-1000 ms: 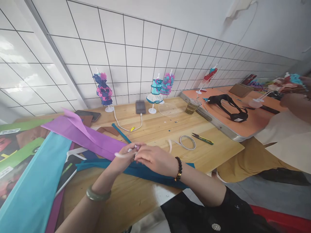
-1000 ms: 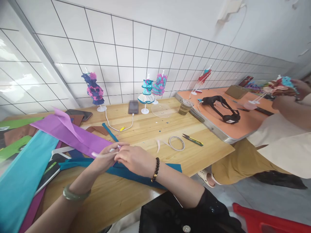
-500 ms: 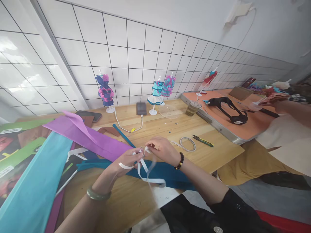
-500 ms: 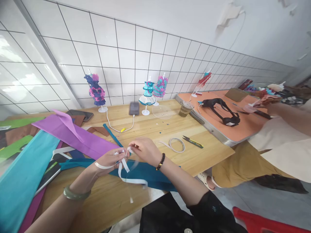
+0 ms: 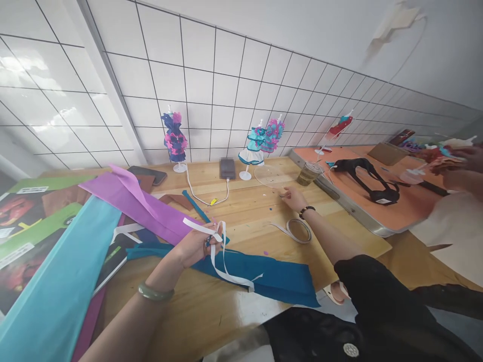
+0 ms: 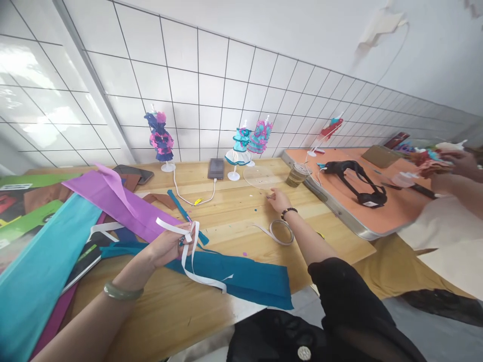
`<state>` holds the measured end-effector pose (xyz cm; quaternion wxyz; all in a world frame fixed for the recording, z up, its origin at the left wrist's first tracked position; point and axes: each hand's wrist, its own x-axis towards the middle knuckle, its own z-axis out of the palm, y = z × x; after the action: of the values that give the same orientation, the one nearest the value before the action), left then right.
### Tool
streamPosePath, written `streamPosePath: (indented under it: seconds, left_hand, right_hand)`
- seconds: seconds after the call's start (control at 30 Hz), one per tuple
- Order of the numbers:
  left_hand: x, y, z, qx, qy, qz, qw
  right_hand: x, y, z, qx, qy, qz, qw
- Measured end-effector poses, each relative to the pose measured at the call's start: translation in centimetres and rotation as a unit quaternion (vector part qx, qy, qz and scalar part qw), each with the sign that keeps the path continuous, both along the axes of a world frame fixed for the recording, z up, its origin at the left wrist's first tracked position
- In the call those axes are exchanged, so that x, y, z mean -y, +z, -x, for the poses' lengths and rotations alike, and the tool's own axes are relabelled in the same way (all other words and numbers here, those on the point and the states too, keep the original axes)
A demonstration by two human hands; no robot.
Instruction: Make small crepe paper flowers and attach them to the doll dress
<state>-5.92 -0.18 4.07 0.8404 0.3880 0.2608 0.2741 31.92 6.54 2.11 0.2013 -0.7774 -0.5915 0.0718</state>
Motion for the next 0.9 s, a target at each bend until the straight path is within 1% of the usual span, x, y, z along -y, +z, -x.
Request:
streamPosePath:
  seconds: [0.13, 0.23, 0.43, 0.57, 0.63, 0.8, 0.9]
  left_hand:
    - [-0.1, 0.2, -0.1, 0.01, -0.017, -0.009, 1.0]
    - [-0.1, 0.4, 0.0, 0.0, -0.033, -0.005, 0.999]
    - [-0.1, 0.3, 0.0, -0.005, -0.021, -0.015, 1.0]
    - [-0.1, -0.1, 0.0, 0.005, -0.027, -0.011, 1.0]
    - [0.0, -0.1, 0.1, 0.005, -0.028, -0.008, 1.0]
    - [-0.1, -0.2, 0.2, 0.008, -0.02, 0.0, 1.0]
    - [-0.2, -0.3, 0.1, 0.018, -0.02, 0.004, 1.0]
  right_hand:
    - [-1.6, -1.5, -1.0, 0.05, 0.012, 0.037, 0.998]
    - [-2.5, -1.9, -1.1, 0.085, 0.023, 0.059, 0.994]
    - [-2.9, -1.6, -1.5, 0.131, 0.068, 0.091, 0.985]
    - [-2.7, -1.6, -1.5, 0.143, 0.095, 0.092, 0.981]
    - [-2.7, -1.7, -1.6, 0.144, 0.091, 0.087, 0.982]
    - [-2.6, -1.5, -2.7, 0.132, 0.051, 0.074, 0.987]
    - [-2.4, -1.4, -3.2, 0.125, 0.061, 0.073, 0.988]
